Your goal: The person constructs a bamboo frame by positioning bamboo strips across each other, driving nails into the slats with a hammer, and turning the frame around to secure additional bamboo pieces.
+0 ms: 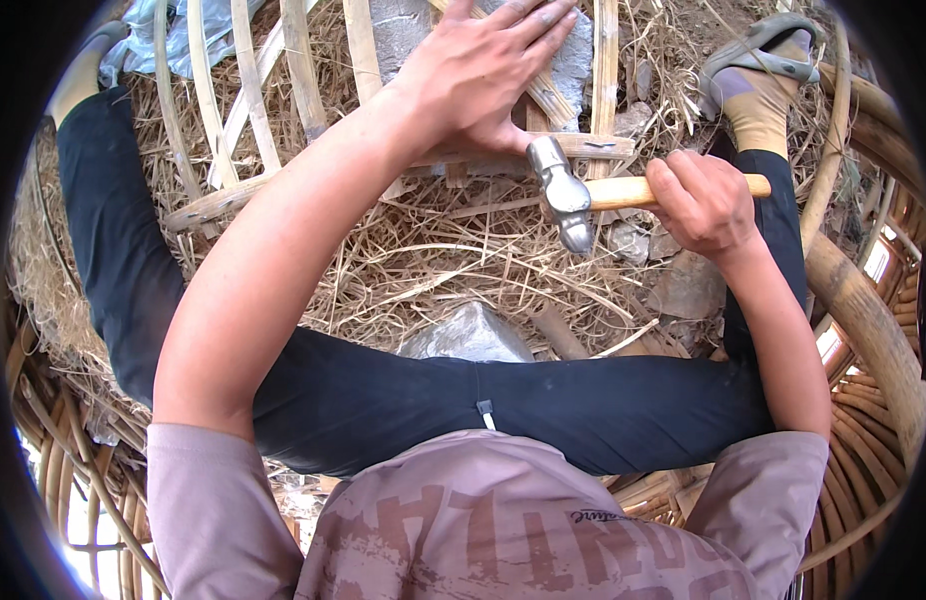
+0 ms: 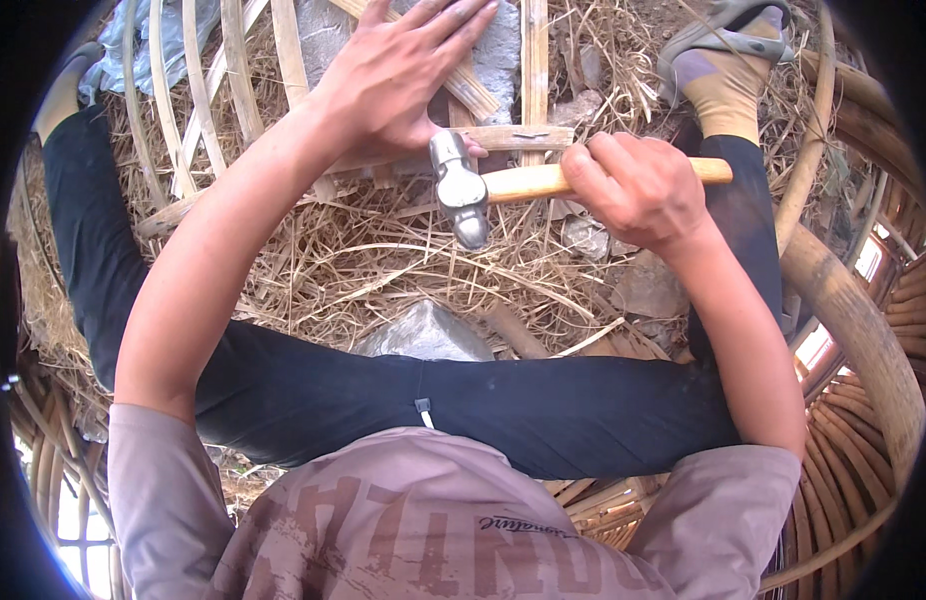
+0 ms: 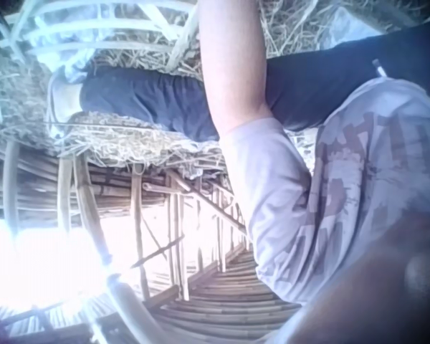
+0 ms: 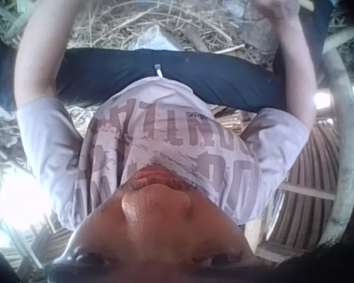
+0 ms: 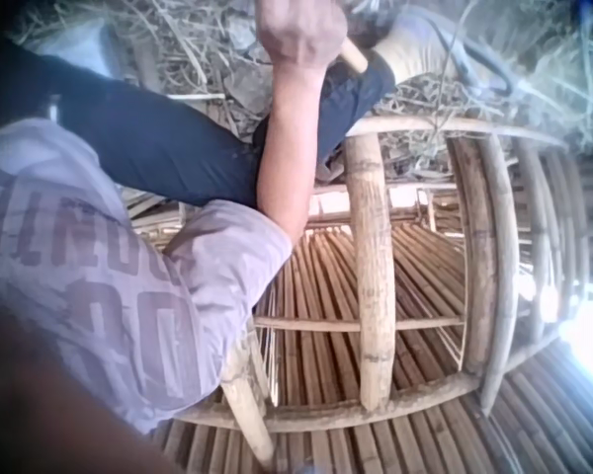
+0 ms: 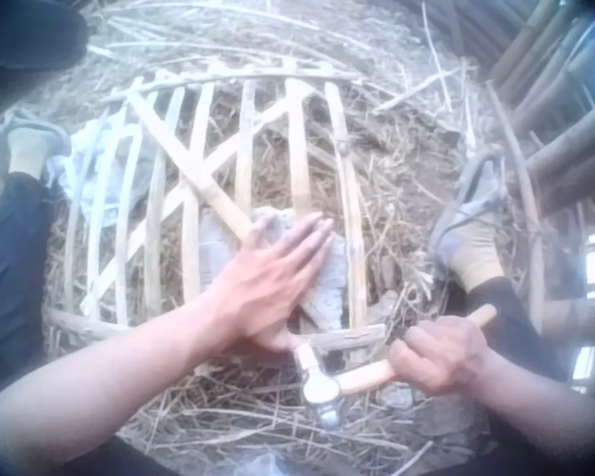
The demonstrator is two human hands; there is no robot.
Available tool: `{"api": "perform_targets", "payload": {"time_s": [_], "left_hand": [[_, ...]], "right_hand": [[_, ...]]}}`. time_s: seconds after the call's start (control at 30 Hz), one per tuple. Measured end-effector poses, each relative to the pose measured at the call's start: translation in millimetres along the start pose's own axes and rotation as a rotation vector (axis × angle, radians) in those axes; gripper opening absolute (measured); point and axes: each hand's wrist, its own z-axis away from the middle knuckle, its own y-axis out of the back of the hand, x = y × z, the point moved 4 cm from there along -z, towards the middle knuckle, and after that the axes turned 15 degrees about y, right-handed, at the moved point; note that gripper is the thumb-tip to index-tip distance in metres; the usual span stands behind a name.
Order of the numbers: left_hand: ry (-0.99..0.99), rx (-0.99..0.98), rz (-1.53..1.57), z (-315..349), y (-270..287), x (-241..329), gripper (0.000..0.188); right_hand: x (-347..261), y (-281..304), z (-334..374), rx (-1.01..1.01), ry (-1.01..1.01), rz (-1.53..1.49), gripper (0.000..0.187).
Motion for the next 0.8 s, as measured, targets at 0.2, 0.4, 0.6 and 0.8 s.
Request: {"api": "perform_targets", "payload": {"time_s": [0.2,0.4,0.6,0.8], "left_hand": [[-0.017,-0.047,-0.023,3,13,1,0.116],[0.01,0.05,-0.16,-5,-6,5,0.113],[0.033,0.018,0.002,2,0,0,0.113],[-0.006,0.071,0.012,5,-1,-2,0.123]], "right_hand": [[11,-3,3,-0.041,-0.055,0.03,0.028],[-14,5,-14,-0.01,-0.299,-0.077,0.028],[-80,5,-55,0.252,-0.948,-0.45,0.016],[-123,-19,-82,0.476,-1.239,-0.525,0.015]]}}
